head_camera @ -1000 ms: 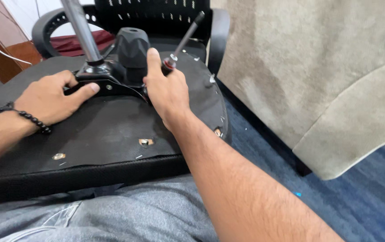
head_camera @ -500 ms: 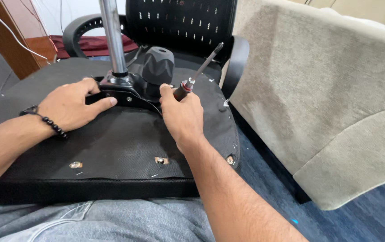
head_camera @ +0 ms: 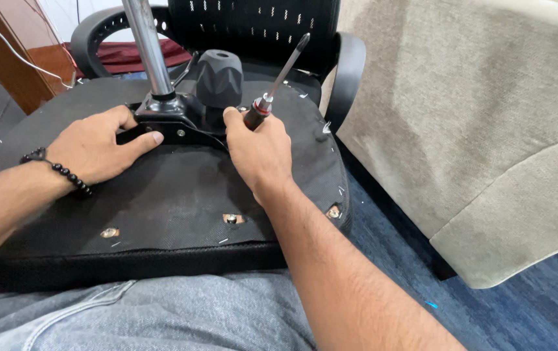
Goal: The person uses a screwdriver to tighten screws on the underside of an office chair seat, securing the gas lift mechanism. The person then switches to a socket wrench to tighten additional bolts on the same mechanism.
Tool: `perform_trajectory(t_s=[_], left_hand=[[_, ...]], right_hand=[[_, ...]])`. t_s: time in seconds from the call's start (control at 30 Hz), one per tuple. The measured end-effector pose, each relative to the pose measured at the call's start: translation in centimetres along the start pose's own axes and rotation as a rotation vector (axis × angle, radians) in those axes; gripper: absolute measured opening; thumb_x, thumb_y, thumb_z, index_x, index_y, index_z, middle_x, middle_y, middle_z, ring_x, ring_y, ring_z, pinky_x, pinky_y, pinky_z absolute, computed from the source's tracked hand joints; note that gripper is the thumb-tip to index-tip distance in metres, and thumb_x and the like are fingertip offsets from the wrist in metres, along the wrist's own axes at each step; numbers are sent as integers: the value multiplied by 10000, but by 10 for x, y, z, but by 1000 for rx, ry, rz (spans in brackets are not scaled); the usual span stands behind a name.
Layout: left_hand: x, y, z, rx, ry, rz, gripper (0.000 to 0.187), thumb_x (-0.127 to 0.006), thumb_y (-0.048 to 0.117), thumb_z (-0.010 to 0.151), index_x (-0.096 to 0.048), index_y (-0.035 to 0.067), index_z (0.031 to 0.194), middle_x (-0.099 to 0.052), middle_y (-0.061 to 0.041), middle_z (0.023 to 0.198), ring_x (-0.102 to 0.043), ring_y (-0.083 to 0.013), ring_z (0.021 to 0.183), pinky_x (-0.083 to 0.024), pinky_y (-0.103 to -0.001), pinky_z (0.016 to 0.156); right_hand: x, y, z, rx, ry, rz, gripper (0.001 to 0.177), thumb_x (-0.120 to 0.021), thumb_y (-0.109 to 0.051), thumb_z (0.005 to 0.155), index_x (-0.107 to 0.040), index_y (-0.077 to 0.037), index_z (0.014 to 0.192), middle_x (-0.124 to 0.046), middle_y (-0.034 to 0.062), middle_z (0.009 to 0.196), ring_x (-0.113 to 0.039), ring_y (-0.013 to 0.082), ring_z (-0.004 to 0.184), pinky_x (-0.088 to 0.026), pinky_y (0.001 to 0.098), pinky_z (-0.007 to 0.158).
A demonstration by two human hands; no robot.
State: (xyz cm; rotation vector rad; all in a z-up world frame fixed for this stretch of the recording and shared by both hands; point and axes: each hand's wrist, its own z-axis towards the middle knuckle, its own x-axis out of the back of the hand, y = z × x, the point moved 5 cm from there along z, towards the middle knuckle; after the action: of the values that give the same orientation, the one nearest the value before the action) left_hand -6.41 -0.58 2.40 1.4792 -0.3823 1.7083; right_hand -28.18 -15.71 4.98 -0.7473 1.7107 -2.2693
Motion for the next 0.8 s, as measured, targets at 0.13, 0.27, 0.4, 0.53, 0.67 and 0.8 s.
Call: perform_trajectory(t_s=[0.13,0.27,0.4,0.53,0.67,0.8], left_hand=[[3,5,-3,-6,9,1,619,-660,625,883,-691,62,1138,-737,-214,990,-713,-374,927,-551,-473,826],[3,4,-7,37,-30,6,624,-649,633,880,-705,67,1137,-751,-213,973,-730,-369,911,-560,-478,827],[3,1,-6,51,-29,11,635,-644,629,881,-688,73,1183,-753,-222,949,-737,-373,889,-565,-481,803],[6,5,-5,-48,58,27,648,-658,628,882,-689,48,1167,-731,-217,965,-710,-377,897,-550,-474,786],[3,2,-3,46,-29,50,635,-633,639,898,-709,60,1147,-727,-205,934,-752,-359,839,-579,-478,752],[3,2,-3,75,-59,68,638,-625,653,908,-709,67,1146,-723,-206,870,-771,-349,779,-589,-476,710]], right_hand=[[2,1,0,20,-8,20,386,-622,-409,849,-709,-45,755,-737,72,710,-712,203,707,-543,365,735],[3,2,-1,14,-10,27,366,-628,-394,839,-710,-50,748,-739,68,707,-710,202,708,-538,359,727],[3,2,-2,13,-26,43,369,-627,-392,851,-703,-44,752,-738,77,718,-710,204,716,-545,369,728],[3,0,-3,42,-5,41,366,-639,-396,846,-702,-42,775,-740,78,732,-713,205,724,-547,373,751],[4,-2,-2,53,10,-14,338,-638,-404,853,-721,-77,834,-740,74,753,-710,211,745,-540,378,780],[5,-3,-6,33,-53,-23,344,-610,-369,875,-701,-42,821,-759,93,768,-738,238,764,-562,393,783]])
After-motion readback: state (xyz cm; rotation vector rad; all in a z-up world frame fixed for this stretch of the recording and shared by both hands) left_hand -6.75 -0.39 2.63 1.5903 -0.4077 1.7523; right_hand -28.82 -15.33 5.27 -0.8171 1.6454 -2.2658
